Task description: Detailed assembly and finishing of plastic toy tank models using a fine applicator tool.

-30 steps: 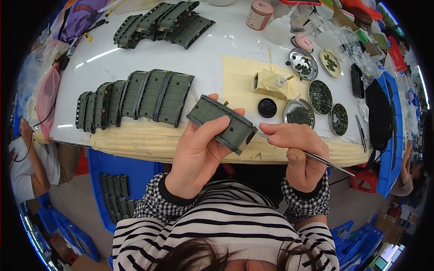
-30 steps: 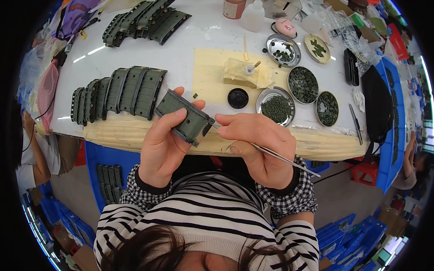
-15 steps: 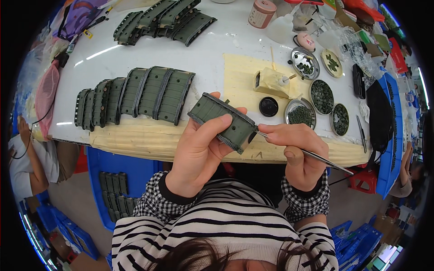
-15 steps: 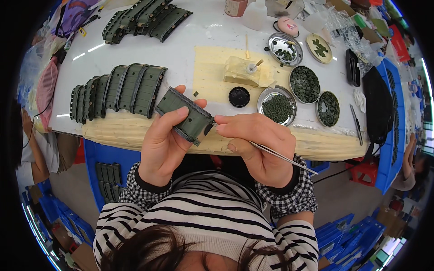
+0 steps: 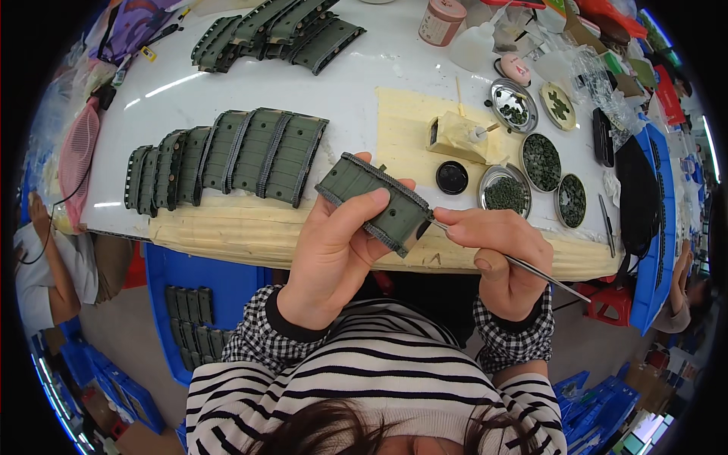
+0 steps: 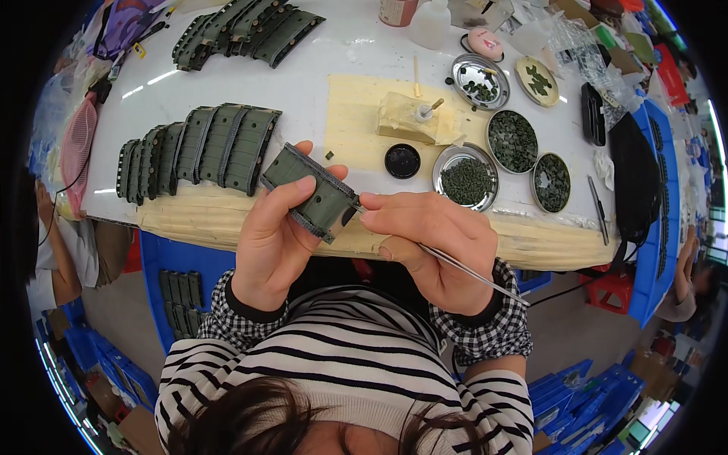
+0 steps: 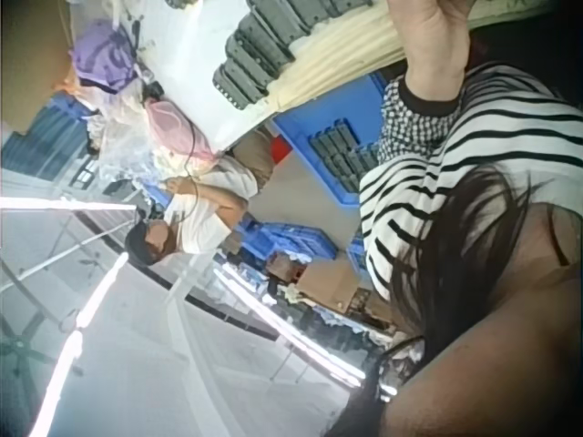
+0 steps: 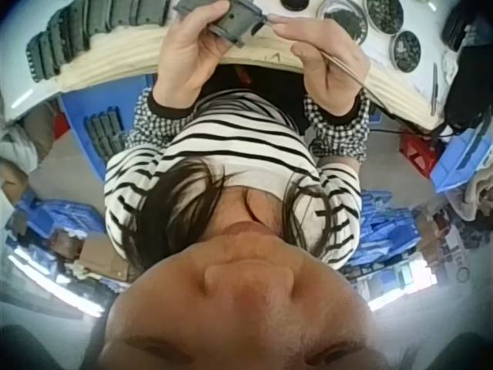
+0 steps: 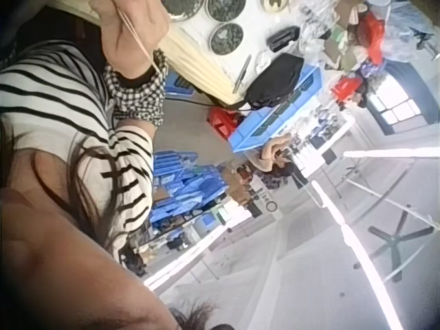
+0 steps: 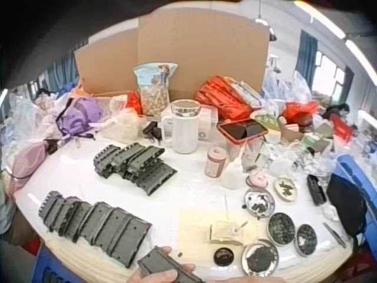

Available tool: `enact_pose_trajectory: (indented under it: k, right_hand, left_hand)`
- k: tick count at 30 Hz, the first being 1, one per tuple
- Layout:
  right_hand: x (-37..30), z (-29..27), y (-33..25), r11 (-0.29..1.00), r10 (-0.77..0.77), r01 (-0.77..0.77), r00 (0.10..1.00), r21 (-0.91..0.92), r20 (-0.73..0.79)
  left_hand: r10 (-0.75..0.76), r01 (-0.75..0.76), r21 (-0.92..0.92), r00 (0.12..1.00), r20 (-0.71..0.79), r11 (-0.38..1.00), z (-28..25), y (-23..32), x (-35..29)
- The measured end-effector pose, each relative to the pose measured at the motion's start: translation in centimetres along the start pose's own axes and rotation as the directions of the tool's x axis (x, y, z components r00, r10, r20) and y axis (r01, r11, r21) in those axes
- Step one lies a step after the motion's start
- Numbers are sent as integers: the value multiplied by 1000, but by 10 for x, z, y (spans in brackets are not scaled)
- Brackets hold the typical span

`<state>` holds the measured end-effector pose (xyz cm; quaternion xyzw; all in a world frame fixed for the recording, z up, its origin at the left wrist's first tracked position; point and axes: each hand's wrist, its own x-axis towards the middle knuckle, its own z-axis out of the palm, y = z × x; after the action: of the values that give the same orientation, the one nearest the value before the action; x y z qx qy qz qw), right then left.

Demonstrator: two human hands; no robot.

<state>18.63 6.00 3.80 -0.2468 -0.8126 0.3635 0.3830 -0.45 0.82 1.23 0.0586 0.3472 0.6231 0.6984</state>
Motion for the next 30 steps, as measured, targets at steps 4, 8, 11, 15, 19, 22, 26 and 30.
enact_pose_trajectory:
  k: [4, 8, 11, 15, 19, 22, 26, 30]
  right_hand:
    - [0, -2, 1, 1000, -5, 5, 1000, -8, 20]
    - [0, -2, 0, 1000, -6, 6, 1000, -23, 21]
    - [0, -1, -1, 999, -4, 5, 1000, -41, 20]
    - [-1, 2, -3, 998, -7, 7, 1000, -68, 1]
    - [-4, 6, -1, 997, -25, 23, 999, -69, -36]
    - [-4, 6, -3, 997, -26, 23, 999, -78, -33]
    - [-5, 9, -1, 995, -42, 37, 998, -91, -46]
    - [-8, 11, 2, 992, -79, 72, 995, -102, -66]
  left_hand:
    - [-6, 6, 15, 1000, -7, 1000, 1, 0, 0]
    - [-6, 7, 30, 1000, -21, 1000, 1, 1, -1]
    - [-5, 6, 25, 1000, -19, 1000, 1, 0, -1]
    - [-9, 9, 13, 1000, -21, 1000, 1, 1, -1]
    - [9, -9, -10, 1000, -21, 1000, -1, -2, -1]
    - [14, -14, -8, 1000, -25, 1000, 0, -2, -2]
    - [29, -28, 13, 999, -28, 1000, 2, -2, -3]
    - [39, -39, 14, 999, -19, 999, 2, -3, -4]
